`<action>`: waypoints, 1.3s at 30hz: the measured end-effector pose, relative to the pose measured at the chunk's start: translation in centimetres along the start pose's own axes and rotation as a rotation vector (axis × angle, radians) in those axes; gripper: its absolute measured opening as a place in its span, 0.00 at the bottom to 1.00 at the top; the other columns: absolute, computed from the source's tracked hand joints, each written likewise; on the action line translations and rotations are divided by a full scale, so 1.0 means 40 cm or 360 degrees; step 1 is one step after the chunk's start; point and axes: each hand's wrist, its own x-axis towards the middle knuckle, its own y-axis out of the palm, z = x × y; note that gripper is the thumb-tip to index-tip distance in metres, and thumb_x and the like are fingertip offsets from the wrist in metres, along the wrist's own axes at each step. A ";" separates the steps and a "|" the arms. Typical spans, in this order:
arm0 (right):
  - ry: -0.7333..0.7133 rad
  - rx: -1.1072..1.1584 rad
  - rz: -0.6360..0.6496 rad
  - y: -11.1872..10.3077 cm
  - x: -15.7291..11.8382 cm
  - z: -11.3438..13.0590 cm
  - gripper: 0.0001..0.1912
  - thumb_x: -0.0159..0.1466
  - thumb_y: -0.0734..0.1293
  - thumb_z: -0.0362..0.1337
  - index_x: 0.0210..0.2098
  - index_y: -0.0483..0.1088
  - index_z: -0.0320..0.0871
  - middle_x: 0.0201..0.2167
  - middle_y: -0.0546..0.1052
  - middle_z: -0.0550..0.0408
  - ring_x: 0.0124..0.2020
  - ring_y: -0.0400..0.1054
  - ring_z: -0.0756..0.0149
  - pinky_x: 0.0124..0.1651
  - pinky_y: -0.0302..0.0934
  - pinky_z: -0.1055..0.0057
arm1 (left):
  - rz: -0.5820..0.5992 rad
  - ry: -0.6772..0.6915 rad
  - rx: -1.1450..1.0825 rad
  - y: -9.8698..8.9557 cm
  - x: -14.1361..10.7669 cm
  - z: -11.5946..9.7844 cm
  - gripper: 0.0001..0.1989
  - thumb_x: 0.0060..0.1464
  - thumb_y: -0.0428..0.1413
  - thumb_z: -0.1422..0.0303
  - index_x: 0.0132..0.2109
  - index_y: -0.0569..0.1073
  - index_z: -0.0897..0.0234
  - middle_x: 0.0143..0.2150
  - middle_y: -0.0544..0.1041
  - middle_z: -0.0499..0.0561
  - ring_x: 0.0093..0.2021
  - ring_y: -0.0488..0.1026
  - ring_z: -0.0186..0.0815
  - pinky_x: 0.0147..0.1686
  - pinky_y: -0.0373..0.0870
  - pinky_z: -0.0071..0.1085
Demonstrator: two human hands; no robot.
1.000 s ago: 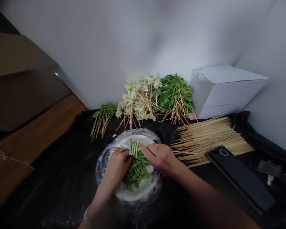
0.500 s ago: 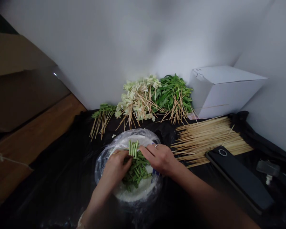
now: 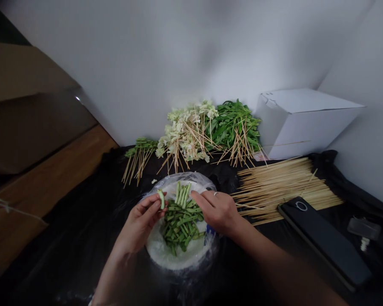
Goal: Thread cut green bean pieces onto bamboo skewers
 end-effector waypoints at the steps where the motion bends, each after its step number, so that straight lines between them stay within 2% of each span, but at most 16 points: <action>1: -0.0014 -0.0003 0.0016 -0.001 0.001 0.002 0.16 0.65 0.59 0.24 0.50 0.70 0.37 0.30 0.78 0.53 0.30 0.71 0.69 0.31 0.61 0.72 | 0.0001 -0.0017 -0.0059 0.002 0.000 0.002 0.14 0.44 0.68 0.63 0.40 0.82 0.62 0.36 0.82 0.51 0.32 0.76 0.33 0.35 0.74 0.28; 5: -0.0086 0.0031 0.0041 -0.005 0.005 0.011 0.15 0.65 0.59 0.24 0.48 0.71 0.34 0.30 0.77 0.51 0.30 0.71 0.69 0.32 0.62 0.71 | -0.0035 -0.0012 -0.0102 0.007 0.000 0.009 0.14 0.43 0.69 0.62 0.39 0.82 0.61 0.36 0.82 0.50 0.37 0.78 0.36 0.39 0.75 0.30; 8: -0.0107 0.0051 0.0038 -0.006 0.007 0.014 0.14 0.66 0.60 0.25 0.48 0.71 0.33 0.29 0.76 0.52 0.30 0.70 0.69 0.33 0.62 0.71 | -0.0095 0.0102 0.0119 0.010 0.002 0.012 0.14 0.45 0.69 0.63 0.40 0.83 0.62 0.33 0.82 0.50 0.33 0.76 0.32 0.36 0.73 0.27; 11: -0.0126 0.0019 0.0085 -0.002 0.002 0.013 0.15 0.66 0.59 0.25 0.49 0.71 0.34 0.28 0.76 0.53 0.29 0.69 0.69 0.31 0.61 0.71 | -0.0126 0.0222 0.0283 0.013 0.002 0.010 0.12 0.45 0.69 0.65 0.38 0.83 0.63 0.35 0.82 0.50 0.33 0.75 0.32 0.37 0.72 0.26; 15: -0.0149 -0.0027 0.0204 0.009 -0.012 0.010 0.14 0.67 0.60 0.26 0.51 0.70 0.34 0.28 0.75 0.55 0.27 0.67 0.69 0.29 0.59 0.70 | -0.0088 0.0230 0.0215 0.017 -0.003 0.011 0.10 0.44 0.69 0.66 0.37 0.82 0.62 0.33 0.82 0.49 0.33 0.76 0.31 0.37 0.72 0.26; 20: -0.0151 -0.0011 0.0234 0.013 -0.017 0.010 0.15 0.67 0.60 0.27 0.51 0.70 0.34 0.28 0.74 0.55 0.27 0.67 0.68 0.28 0.59 0.68 | -0.0002 0.0153 0.0182 0.019 -0.005 0.020 0.14 0.42 0.70 0.67 0.39 0.81 0.64 0.35 0.83 0.52 0.36 0.78 0.36 0.40 0.74 0.31; 26: -0.0134 0.0010 0.0186 0.011 -0.016 0.011 0.15 0.66 0.60 0.26 0.51 0.70 0.33 0.29 0.75 0.54 0.28 0.68 0.68 0.29 0.59 0.69 | -0.0055 0.0227 0.0149 0.025 -0.005 0.017 0.12 0.49 0.66 0.62 0.40 0.77 0.64 0.39 0.83 0.52 0.38 0.79 0.37 0.41 0.74 0.31; 32: -0.0138 -0.0015 0.0225 0.013 -0.017 0.013 0.15 0.67 0.59 0.27 0.51 0.70 0.36 0.28 0.75 0.55 0.27 0.66 0.69 0.29 0.59 0.69 | -0.0072 0.0268 0.0133 0.022 -0.003 0.024 0.14 0.49 0.66 0.60 0.39 0.78 0.63 0.33 0.81 0.49 0.34 0.78 0.35 0.38 0.74 0.29; 36: -0.0149 -0.0040 0.0262 0.012 -0.016 0.014 0.15 0.67 0.59 0.27 0.50 0.70 0.35 0.27 0.74 0.55 0.26 0.65 0.69 0.28 0.57 0.68 | 0.0022 0.0229 0.0150 0.014 -0.002 0.036 0.14 0.47 0.68 0.64 0.43 0.81 0.62 0.36 0.83 0.50 0.36 0.78 0.35 0.42 0.73 0.29; 39: -0.0145 -0.0072 0.0278 0.012 -0.016 0.014 0.15 0.67 0.59 0.27 0.50 0.71 0.36 0.27 0.74 0.55 0.25 0.65 0.69 0.28 0.56 0.68 | 0.0043 0.0217 0.0156 0.011 -0.004 0.042 0.14 0.49 0.67 0.63 0.44 0.82 0.62 0.44 0.83 0.54 0.41 0.79 0.38 0.45 0.74 0.32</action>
